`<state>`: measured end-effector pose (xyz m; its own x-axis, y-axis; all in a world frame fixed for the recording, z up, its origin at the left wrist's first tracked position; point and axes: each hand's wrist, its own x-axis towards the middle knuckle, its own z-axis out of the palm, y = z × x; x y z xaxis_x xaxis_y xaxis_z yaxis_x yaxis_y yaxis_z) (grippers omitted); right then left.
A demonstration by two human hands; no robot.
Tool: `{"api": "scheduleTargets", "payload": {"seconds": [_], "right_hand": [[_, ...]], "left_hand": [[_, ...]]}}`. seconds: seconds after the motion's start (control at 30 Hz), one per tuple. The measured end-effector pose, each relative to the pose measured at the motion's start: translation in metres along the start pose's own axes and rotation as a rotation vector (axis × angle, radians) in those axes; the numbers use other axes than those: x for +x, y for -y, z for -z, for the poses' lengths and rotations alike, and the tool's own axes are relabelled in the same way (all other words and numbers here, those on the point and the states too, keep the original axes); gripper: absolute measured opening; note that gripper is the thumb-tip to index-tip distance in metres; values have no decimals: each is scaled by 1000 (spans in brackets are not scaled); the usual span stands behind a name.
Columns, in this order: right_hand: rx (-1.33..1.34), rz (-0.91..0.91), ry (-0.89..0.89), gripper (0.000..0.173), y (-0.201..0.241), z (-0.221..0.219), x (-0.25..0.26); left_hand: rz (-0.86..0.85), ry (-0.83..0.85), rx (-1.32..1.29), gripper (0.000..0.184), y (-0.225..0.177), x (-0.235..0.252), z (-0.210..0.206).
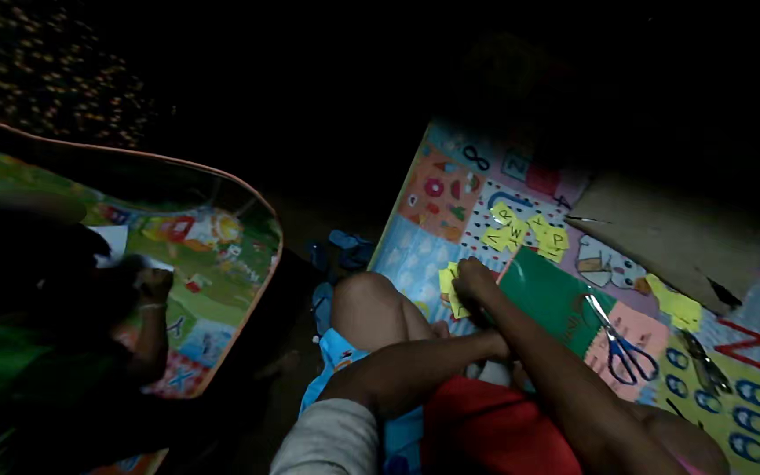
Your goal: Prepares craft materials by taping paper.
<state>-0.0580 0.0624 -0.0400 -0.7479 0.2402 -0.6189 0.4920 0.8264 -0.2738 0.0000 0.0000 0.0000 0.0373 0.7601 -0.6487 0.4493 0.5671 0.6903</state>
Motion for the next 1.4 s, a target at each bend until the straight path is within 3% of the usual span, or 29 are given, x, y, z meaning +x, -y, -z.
{"api": "scheduleTargets", "payload": {"seconds": [0.3, 0.4, 0.6, 0.7, 0.83, 1.0, 1.13, 1.3, 1.4], "right_hand": [[93, -8, -51, 28, -12, 9, -13], [299, -26, -120, 27, -29, 12, -12], [721, -8, -157, 21, -87, 16, -21], [759, -82, -158, 33, -116, 19, -39], [715, -280, -250, 32, -165, 3, -60], [887, -376, -384, 38, -197, -31, -68], [820, -344, -332, 40, -191, -35, -73], [494, -312, -295, 42, -176, -25, -87], [487, -122, -121, 31, -155, -17, -108]], "left_hand": [[-119, -38, 78, 42, -3, 6, -2], [-140, -96, -110, 40, -1, 7, -10], [-212, -147, -251, 31, 7, 21, -9], [-193, -111, -244, 32, 7, 22, -7], [-165, -130, -276, 32, 5, 21, -6], [-83, -216, -541, 42, 5, 25, -5], [-78, -235, -602, 49, 9, 23, -5], [6, -280, -685, 55, 12, 21, -6], [-4, -289, -704, 55, 11, 21, -9]]}}
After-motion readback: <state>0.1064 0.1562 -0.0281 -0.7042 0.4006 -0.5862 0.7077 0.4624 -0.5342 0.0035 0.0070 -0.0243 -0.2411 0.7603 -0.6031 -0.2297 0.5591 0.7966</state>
